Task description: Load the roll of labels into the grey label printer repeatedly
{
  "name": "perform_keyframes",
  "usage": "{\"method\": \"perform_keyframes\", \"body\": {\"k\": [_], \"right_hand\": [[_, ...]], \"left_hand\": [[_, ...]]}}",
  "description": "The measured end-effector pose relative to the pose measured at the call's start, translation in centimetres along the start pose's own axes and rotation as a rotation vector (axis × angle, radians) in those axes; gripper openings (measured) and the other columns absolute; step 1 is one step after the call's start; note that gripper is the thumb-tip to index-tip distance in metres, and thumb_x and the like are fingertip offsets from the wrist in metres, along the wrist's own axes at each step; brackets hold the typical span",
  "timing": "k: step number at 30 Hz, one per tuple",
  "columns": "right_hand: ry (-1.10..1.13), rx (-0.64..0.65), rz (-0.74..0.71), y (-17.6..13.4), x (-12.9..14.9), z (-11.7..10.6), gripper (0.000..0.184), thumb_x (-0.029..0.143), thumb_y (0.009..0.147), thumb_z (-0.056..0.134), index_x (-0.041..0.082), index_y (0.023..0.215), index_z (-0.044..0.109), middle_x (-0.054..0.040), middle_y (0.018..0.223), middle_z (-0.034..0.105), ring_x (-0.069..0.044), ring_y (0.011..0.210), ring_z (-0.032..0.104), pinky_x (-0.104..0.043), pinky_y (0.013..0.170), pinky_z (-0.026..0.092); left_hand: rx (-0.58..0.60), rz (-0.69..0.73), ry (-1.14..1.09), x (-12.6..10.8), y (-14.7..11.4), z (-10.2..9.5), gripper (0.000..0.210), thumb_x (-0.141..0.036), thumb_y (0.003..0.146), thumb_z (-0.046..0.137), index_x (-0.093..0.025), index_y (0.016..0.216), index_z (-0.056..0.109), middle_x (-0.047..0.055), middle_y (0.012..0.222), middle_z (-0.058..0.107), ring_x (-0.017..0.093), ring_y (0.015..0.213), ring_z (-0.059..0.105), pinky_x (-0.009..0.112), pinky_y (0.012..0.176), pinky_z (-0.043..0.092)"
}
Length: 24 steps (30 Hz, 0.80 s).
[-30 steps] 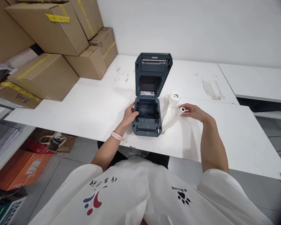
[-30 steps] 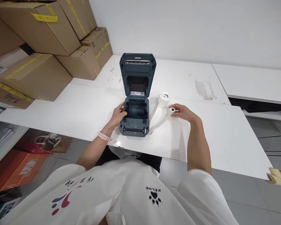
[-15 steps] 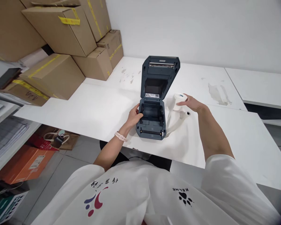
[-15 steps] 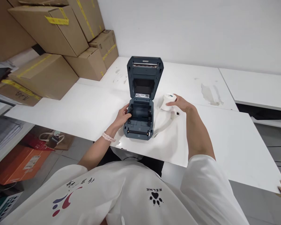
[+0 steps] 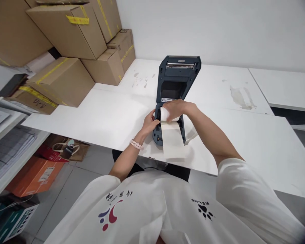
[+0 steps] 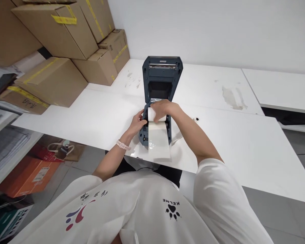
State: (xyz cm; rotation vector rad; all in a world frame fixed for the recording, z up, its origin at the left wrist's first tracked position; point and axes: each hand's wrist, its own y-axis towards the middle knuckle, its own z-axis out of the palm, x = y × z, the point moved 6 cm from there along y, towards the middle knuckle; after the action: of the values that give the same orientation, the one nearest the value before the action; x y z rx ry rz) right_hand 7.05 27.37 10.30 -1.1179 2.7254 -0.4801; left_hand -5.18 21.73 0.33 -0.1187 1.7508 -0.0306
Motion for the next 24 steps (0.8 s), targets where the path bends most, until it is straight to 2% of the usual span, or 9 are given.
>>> {"method": "perform_keyframes", "body": {"k": [4,6,8,10,13,15,18,21,24], "right_hand": [[-0.004,0.037,0.040,0.6,0.5,1.3,0.064,0.043,0.071,0.083,0.011,0.124,0.066,-0.0198,0.127,0.070,-0.040,0.116,0.068,-0.046,0.093,0.054],[0.038,-0.005,0.049,-0.2,0.5,1.7,0.062,0.039,0.076,0.081,0.009,0.129,0.066,-0.0214,0.132,0.068,-0.041,0.121,0.066,-0.048,0.097,0.054],[0.084,-0.136,0.040,-2.1,1.0,1.9,0.059,0.033,0.083,0.075,0.010,0.136,0.063,-0.0216,0.138,0.065,-0.041,0.127,0.062,-0.051,0.100,0.054],[0.144,-0.325,0.010,-4.9,2.0,2.3,0.053,0.030,0.093,0.066,0.011,0.142,0.060,-0.0205,0.145,0.062,-0.040,0.133,0.058,-0.053,0.105,0.053],[0.240,-0.500,-0.077,-9.6,4.7,4.6,0.045,0.034,0.104,0.051,0.013,0.143,0.061,-0.0166,0.152,0.060,-0.035,0.141,0.055,-0.051,0.114,0.051],[0.284,-0.524,-0.116,-11.7,6.6,6.9,0.046,0.038,0.107,0.047,0.014,0.144,0.061,-0.0153,0.157,0.057,-0.034,0.147,0.051,-0.052,0.119,0.048],[0.322,-0.553,-0.089,-12.9,8.3,9.6,0.051,0.041,0.109,0.045,0.017,0.152,0.054,-0.0148,0.165,0.047,-0.033,0.155,0.042,-0.055,0.124,0.043],[0.349,-0.574,-0.067,-12.7,8.7,10.7,0.053,0.043,0.109,0.044,0.021,0.157,0.048,-0.0124,0.168,0.043,-0.031,0.159,0.036,-0.055,0.126,0.040],[0.362,-0.582,-0.068,-12.5,8.5,10.8,0.054,0.046,0.109,0.043,0.023,0.158,0.047,-0.0106,0.168,0.043,-0.031,0.159,0.035,-0.056,0.126,0.039]], "left_hand": [[0.007,-0.027,-0.008,0.0,0.0,0.1,0.088,-0.014,0.068,0.060,-0.015,0.155,0.049,-0.004,0.073,0.046,0.014,0.066,0.043,0.029,0.062,0.033],[-0.006,-0.021,-0.005,-0.2,-0.1,0.1,0.087,-0.013,0.068,0.060,-0.016,0.154,0.051,-0.003,0.074,0.046,0.014,0.066,0.043,0.029,0.063,0.033],[-0.022,-0.018,-0.001,-0.2,-0.1,0.0,0.086,-0.012,0.068,0.060,-0.016,0.153,0.052,-0.003,0.075,0.046,0.013,0.067,0.043,0.029,0.064,0.034],[-0.022,-0.027,-0.017,-0.1,-0.1,0.1,0.086,-0.012,0.069,0.060,-0.016,0.155,0.051,-0.003,0.076,0.047,0.014,0.068,0.043,0.029,0.064,0.036],[-0.018,-0.044,-0.055,0.1,-0.3,0.1,0.087,-0.014,0.071,0.061,-0.017,0.156,0.049,-0.003,0.077,0.047,0.013,0.068,0.045,0.028,0.064,0.037],[-0.021,-0.058,-0.082,0.2,-0.4,0.2,0.086,-0.016,0.071,0.063,-0.017,0.156,0.048,-0.003,0.077,0.048,0.013,0.069,0.045,0.028,0.065,0.038],[-0.033,-0.076,-0.116,0.4,-0.5,0.1,0.084,-0.017,0.072,0.065,-0.017,0.155,0.050,-0.003,0.078,0.049,0.013,0.069,0.046,0.028,0.066,0.039],[-0.052,-0.090,-0.114,0.7,-0.7,0.0,0.080,-0.018,0.072,0.066,-0.018,0.152,0.054,-0.001,0.082,0.054,0.013,0.070,0.049,0.028,0.066,0.042],[-0.084,-0.091,-0.083,0.7,-0.9,-0.1,0.074,-0.021,0.073,0.069,-0.019,0.146,0.059,0.005,0.100,0.064,0.016,0.080,0.056,0.029,0.073,0.048]]}}
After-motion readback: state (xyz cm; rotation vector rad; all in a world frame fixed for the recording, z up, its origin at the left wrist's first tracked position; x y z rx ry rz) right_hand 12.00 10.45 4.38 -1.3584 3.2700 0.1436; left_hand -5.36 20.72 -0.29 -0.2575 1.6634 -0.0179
